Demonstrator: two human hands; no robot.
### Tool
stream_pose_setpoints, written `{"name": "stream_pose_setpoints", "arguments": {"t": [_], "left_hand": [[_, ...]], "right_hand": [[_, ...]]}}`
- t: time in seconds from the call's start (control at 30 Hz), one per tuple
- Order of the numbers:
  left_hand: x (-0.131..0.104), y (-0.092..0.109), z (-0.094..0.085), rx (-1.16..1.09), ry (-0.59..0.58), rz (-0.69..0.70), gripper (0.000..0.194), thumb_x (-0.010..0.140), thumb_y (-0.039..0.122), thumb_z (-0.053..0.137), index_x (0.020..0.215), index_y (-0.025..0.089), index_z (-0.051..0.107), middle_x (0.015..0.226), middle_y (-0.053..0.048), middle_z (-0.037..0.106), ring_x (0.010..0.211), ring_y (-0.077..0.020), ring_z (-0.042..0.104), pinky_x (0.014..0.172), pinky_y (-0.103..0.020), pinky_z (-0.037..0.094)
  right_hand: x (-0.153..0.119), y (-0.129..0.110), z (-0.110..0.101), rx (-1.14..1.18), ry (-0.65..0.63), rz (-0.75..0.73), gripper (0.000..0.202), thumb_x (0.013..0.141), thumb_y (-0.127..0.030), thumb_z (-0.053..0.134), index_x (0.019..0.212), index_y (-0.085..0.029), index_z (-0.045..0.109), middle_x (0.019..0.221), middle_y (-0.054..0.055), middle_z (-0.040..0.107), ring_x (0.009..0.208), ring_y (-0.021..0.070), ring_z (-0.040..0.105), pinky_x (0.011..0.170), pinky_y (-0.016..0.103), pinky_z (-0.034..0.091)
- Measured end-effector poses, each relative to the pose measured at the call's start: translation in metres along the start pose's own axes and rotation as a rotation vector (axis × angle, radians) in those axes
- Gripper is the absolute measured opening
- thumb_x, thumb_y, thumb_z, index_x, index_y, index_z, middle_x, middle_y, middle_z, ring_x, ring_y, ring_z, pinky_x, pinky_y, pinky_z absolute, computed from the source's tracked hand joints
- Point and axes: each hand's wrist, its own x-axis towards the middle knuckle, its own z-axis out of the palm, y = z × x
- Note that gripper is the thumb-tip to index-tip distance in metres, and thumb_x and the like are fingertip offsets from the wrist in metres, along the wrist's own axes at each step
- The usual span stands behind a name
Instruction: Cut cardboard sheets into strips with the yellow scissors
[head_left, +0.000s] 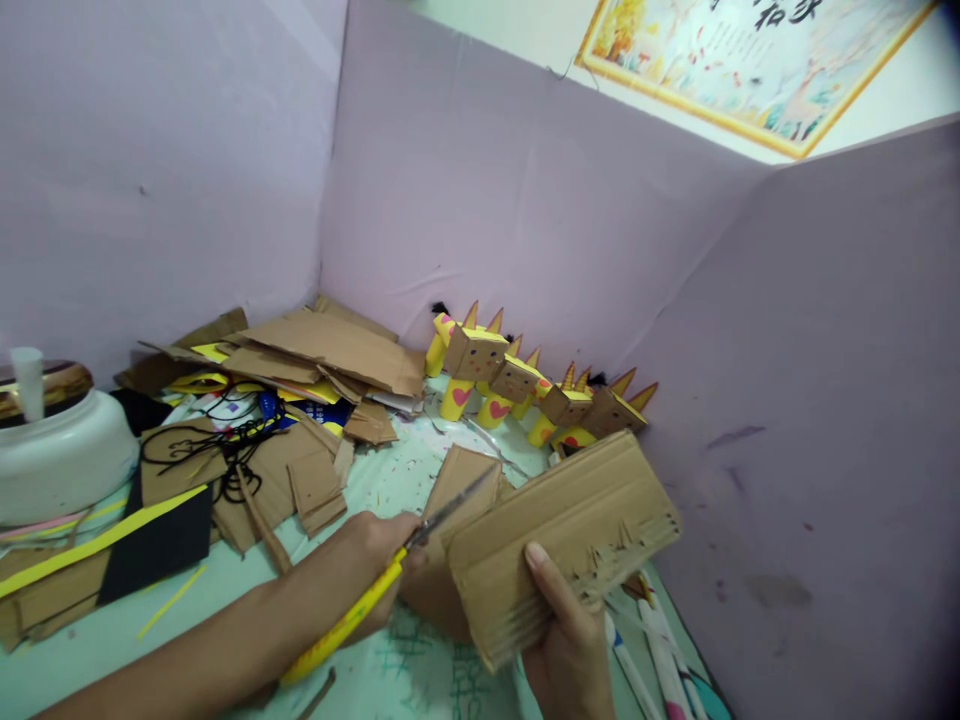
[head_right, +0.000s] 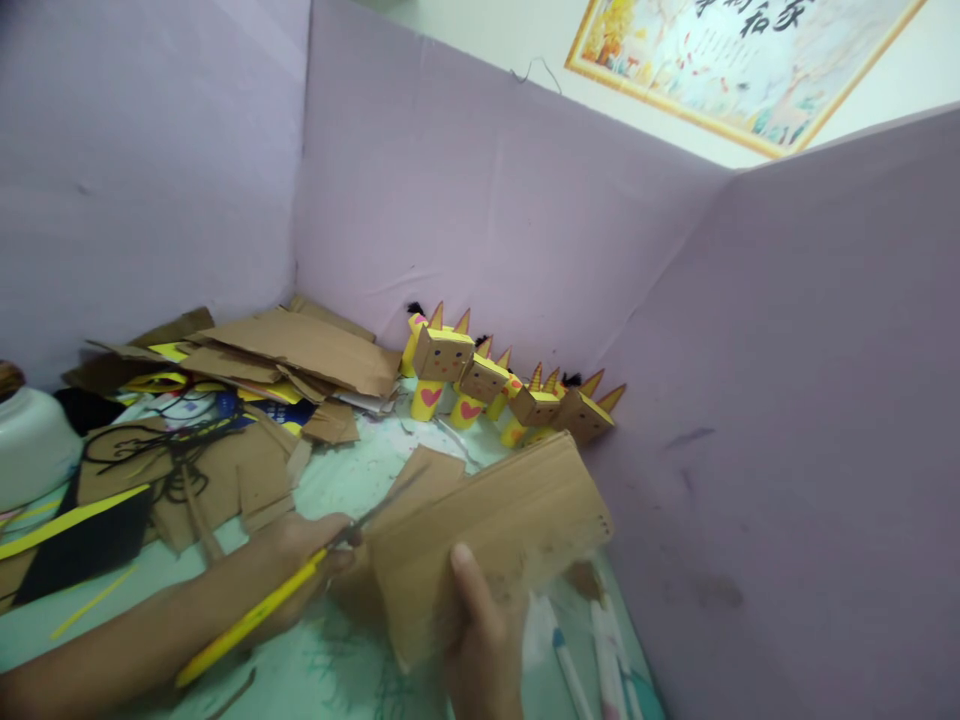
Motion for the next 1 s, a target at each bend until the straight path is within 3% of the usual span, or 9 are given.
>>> {"name": "stream_pose_setpoints", "arguments": {"t": [0.13, 0.2, 0.3, 0.43, 0.63, 0.73, 0.83, 0.93, 1.0], "left_hand": [[0.008, -0.003, -0.003, -0.114, 0.177, -0.162, 0.027, 0.085, 0.04, 0.03, 0.082, 0.02, 0.048, 0.054, 0.002, 0.058, 0.047, -0.015, 0.056, 0.048, -0.024, 0.041], [0.009, -0.006, -0.002, -0.171, 0.206, -0.19, 0.026, 0.083, 0.042, 0.031, 0.083, 0.02, 0.046, 0.051, 0.004, 0.056, 0.044, -0.0142, 0.053, 0.044, -0.023, 0.038], [0.006, -0.006, 0.001, -0.197, 0.191, -0.144, 0.027, 0.083, 0.043, 0.031, 0.091, 0.02, 0.045, 0.056, 0.003, 0.057, 0.046, -0.0139, 0.052, 0.044, -0.023, 0.037], [0.0, 0.0, 0.0, -0.125, 0.077, -0.052, 0.025, 0.086, 0.039, 0.031, 0.099, 0.022, 0.044, 0.073, 0.0, 0.062, 0.058, -0.0139, 0.054, 0.054, -0.024, 0.039], [0.0, 0.004, -0.001, -0.095, 0.178, -0.115, 0.023, 0.083, 0.038, 0.034, 0.092, 0.022, 0.047, 0.063, 0.002, 0.055, 0.056, -0.0157, 0.051, 0.054, -0.026, 0.036], [0.001, 0.006, -0.001, -0.348, 0.233, -0.109, 0.023, 0.081, 0.04, 0.044, 0.093, 0.021, 0.045, 0.066, 0.004, 0.053, 0.053, -0.0125, 0.048, 0.051, -0.024, 0.037], [0.001, 0.008, 0.0, -0.62, 0.205, -0.06, 0.027, 0.077, 0.038, 0.053, 0.094, 0.021, 0.042, 0.071, 0.004, 0.052, 0.055, -0.0106, 0.046, 0.052, -0.022, 0.038], [0.0, 0.01, 0.002, -0.684, 0.169, -0.008, 0.019, 0.075, 0.031, 0.054, 0.086, 0.02, 0.044, 0.071, 0.004, 0.048, 0.061, -0.0115, 0.046, 0.056, -0.022, 0.04], [-0.001, 0.011, 0.002, -0.656, 0.186, 0.019, 0.015, 0.073, 0.028, 0.053, 0.081, 0.02, 0.044, 0.068, 0.004, 0.045, 0.062, -0.0118, 0.044, 0.057, -0.022, 0.039]], "right_hand": [[0.001, -0.008, 0.009, 0.134, 0.043, 0.099, 0.066, 0.063, -0.034, 0.074, 0.124, -0.025, 0.05, 0.108, 0.002, 0.068, 0.091, 0.0215, 0.063, 0.076, 0.033, 0.054], [0.001, -0.01, 0.01, 0.164, 0.044, 0.092, 0.064, 0.063, -0.031, 0.075, 0.123, -0.025, 0.051, 0.106, 0.0, 0.068, 0.09, 0.0189, 0.063, 0.075, 0.029, 0.053], [0.001, -0.01, 0.011, 0.179, 0.026, 0.1, 0.064, 0.062, -0.029, 0.076, 0.12, -0.023, 0.053, 0.104, 0.002, 0.069, 0.087, 0.0193, 0.063, 0.076, 0.031, 0.053], [0.001, -0.006, 0.009, 0.144, 0.02, 0.075, 0.064, 0.061, -0.031, 0.076, 0.121, -0.021, 0.053, 0.106, 0.005, 0.068, 0.091, 0.0233, 0.063, 0.081, 0.038, 0.051], [0.003, -0.007, 0.009, 0.138, 0.03, 0.067, 0.07, 0.06, -0.033, 0.076, 0.124, -0.021, 0.051, 0.106, 0.006, 0.068, 0.096, 0.0262, 0.062, 0.087, 0.042, 0.048], [-0.005, -0.008, 0.013, 0.17, -0.049, 0.082, 0.075, 0.059, -0.032, 0.076, 0.126, -0.019, 0.048, 0.102, 0.008, 0.07, 0.094, 0.0278, 0.064, 0.088, 0.044, 0.048], [-0.017, -0.007, 0.019, 0.222, -0.22, 0.176, 0.074, 0.061, -0.031, 0.075, 0.128, -0.018, 0.045, 0.099, 0.01, 0.07, 0.092, 0.0301, 0.065, 0.084, 0.046, 0.05], [-0.027, -0.006, 0.022, 0.266, -0.363, 0.279, 0.073, 0.062, -0.028, 0.075, 0.128, -0.019, 0.045, 0.101, 0.01, 0.07, 0.093, 0.0302, 0.064, 0.083, 0.046, 0.05], [-0.026, -0.009, 0.02, 0.285, -0.355, 0.311, 0.072, 0.059, -0.027, 0.077, 0.125, -0.02, 0.049, 0.101, 0.01, 0.07, 0.092, 0.0301, 0.065, 0.082, 0.045, 0.05]]}}
